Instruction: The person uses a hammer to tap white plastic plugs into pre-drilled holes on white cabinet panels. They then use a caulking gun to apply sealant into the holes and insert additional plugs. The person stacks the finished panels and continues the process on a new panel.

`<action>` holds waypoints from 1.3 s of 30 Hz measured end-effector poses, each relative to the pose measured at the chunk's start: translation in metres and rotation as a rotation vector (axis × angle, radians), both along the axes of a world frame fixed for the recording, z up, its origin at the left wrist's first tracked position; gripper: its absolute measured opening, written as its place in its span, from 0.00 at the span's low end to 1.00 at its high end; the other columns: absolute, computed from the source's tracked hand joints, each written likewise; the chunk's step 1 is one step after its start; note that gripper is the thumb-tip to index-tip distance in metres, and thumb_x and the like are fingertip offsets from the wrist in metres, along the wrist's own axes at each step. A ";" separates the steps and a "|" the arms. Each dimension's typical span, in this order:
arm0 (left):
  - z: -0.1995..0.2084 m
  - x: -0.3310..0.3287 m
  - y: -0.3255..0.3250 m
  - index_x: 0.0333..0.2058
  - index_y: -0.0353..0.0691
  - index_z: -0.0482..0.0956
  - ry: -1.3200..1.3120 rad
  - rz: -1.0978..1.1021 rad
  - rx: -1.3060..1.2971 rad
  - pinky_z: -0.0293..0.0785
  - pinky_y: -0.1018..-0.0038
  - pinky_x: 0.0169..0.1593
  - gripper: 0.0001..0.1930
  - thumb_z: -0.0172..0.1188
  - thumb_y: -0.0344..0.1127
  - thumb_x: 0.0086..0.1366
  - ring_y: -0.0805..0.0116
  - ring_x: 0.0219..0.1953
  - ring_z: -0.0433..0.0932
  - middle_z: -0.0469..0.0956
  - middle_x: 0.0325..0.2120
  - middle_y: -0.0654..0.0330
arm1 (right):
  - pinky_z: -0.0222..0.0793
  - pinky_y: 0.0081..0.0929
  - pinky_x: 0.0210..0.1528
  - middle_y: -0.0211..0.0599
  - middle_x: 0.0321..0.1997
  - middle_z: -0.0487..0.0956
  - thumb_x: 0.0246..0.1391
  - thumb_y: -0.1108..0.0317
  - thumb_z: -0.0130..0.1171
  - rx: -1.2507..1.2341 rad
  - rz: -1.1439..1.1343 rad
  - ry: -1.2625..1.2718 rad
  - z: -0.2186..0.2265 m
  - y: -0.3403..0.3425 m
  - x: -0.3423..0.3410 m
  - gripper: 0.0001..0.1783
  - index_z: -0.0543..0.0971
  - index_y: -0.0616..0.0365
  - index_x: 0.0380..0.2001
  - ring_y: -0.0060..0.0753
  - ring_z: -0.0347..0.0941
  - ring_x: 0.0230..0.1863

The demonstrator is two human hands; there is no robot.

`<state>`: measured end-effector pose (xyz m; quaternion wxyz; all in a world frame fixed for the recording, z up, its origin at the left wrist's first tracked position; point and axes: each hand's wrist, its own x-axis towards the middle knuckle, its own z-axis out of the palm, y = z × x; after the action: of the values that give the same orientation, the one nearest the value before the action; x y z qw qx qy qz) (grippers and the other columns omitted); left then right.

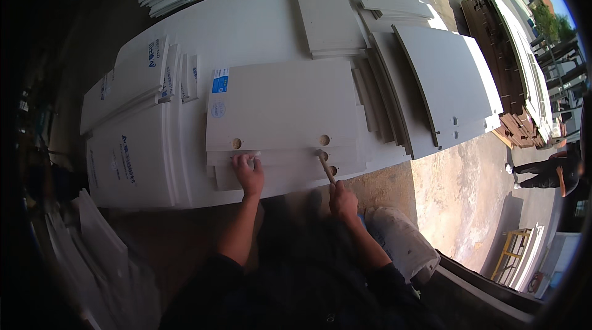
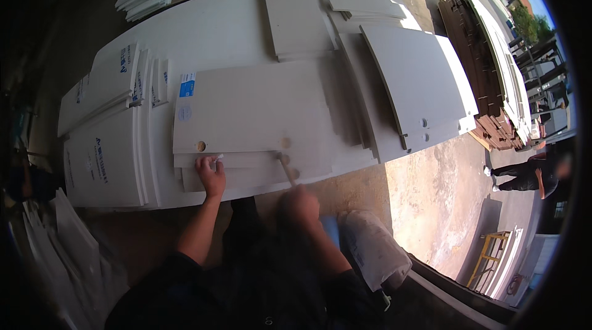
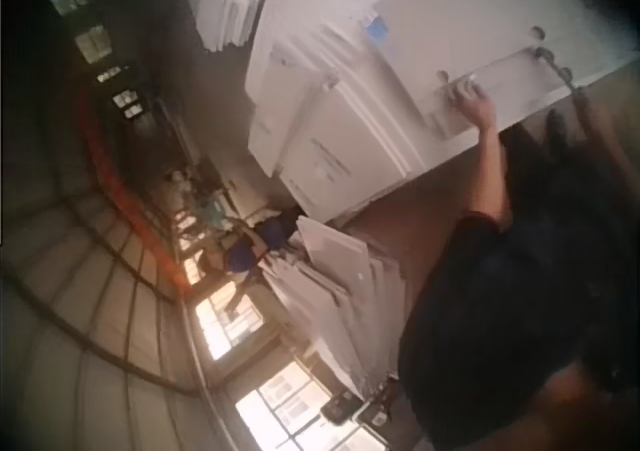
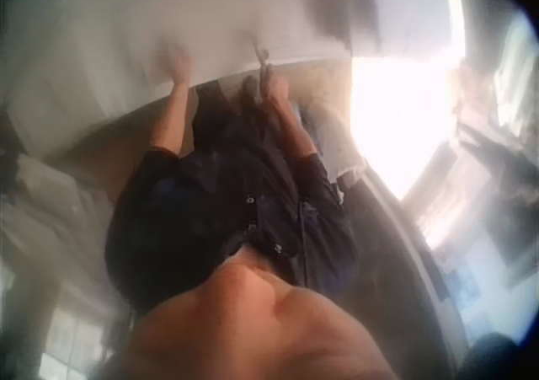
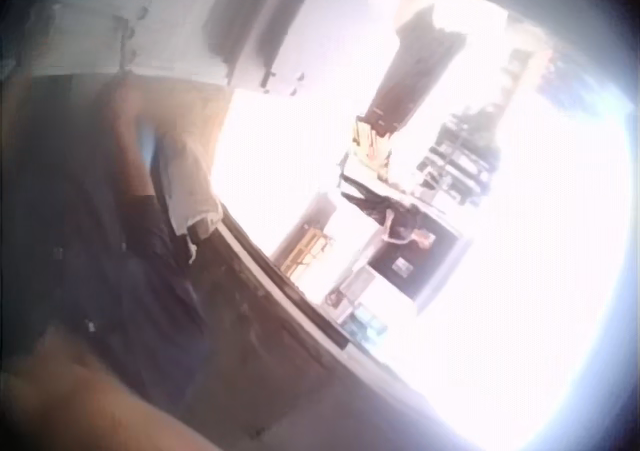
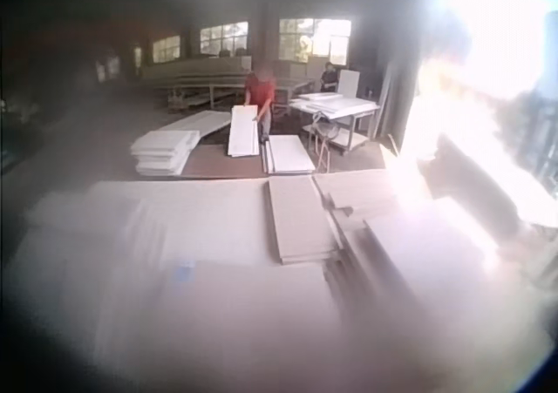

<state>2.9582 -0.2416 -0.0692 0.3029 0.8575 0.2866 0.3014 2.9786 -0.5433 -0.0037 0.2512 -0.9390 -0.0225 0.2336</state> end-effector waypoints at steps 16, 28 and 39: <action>-0.077 -0.092 0.108 0.40 0.36 0.76 0.171 0.195 -0.135 0.75 0.55 0.49 0.08 0.63 0.31 0.65 0.44 0.41 0.79 0.79 0.36 0.46 | 0.66 0.62 0.32 0.63 0.27 0.77 0.74 0.59 0.47 0.245 0.052 -0.128 -0.029 -0.026 0.000 0.17 0.74 0.61 0.34 0.75 0.75 0.34; -0.032 -0.077 0.097 0.36 0.35 0.78 0.270 0.082 0.068 0.65 0.51 0.64 0.09 0.69 0.28 0.58 0.40 0.59 0.69 0.70 0.53 0.42 | 0.69 0.65 0.42 0.67 0.32 0.79 0.75 0.50 0.43 0.273 0.256 -0.001 -0.012 0.006 -0.035 0.23 0.74 0.61 0.41 0.77 0.75 0.41; -0.019 -0.067 0.116 0.37 0.36 0.80 0.328 -0.050 -0.055 0.66 0.53 0.61 0.09 0.68 0.29 0.59 0.42 0.56 0.69 0.69 0.52 0.44 | 0.70 0.58 0.44 0.67 0.35 0.79 0.76 0.51 0.43 0.320 0.006 -0.012 0.036 0.074 -0.110 0.24 0.76 0.63 0.41 0.75 0.76 0.43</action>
<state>2.8912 -0.1260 -0.0885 0.2829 0.8934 0.3188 0.1418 2.8684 -0.4694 0.0323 0.3967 -0.8884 -0.0637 0.2220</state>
